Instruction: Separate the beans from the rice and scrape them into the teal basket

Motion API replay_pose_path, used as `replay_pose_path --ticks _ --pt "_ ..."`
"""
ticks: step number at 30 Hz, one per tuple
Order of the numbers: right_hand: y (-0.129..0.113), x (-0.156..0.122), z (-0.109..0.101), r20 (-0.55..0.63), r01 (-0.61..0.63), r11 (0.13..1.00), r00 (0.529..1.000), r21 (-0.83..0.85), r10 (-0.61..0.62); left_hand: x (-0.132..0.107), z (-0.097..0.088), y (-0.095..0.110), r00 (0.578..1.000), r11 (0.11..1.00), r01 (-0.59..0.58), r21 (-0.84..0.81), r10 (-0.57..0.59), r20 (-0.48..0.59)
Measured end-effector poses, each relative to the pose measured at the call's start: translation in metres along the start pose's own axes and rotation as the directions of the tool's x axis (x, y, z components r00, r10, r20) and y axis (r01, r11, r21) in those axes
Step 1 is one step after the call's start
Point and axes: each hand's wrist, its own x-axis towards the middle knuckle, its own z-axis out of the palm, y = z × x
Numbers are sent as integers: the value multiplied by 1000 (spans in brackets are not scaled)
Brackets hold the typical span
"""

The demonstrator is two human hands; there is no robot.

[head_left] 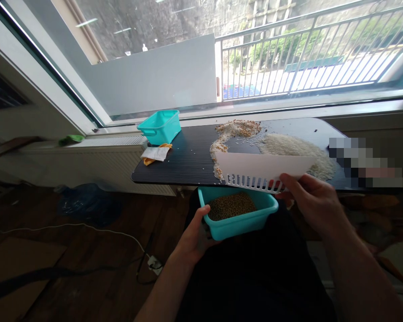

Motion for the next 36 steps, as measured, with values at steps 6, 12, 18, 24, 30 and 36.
replay_pose_path --ticks 6,12,18,24,30,36 --pt "7 -5 -21 -152 -2 996 988 -84 -11 -1 2 0 1000 1000 -7 8 7 -10" --pt "-9 -10 -10 -75 -16 997 997 -78 10 0 1 -1 1000 1000 -1 0 1 -4" --pt "-13 -7 4 -31 -42 996 999 -79 40 1 -1 -1 1000 1000 -2 -6 2 12" --pt "-9 -7 15 2 -38 999 999 20 38 1 0 -1 1000 1000 -9 5 9 8" --pt "-3 -11 43 42 -54 996 998 72 51 0 -1 1 1000 1000 5 -1 -5 7" --pt "6 -10 37 -8 -62 996 998 66 63 0 -1 1 1000 1000 9 8 -9 -15"
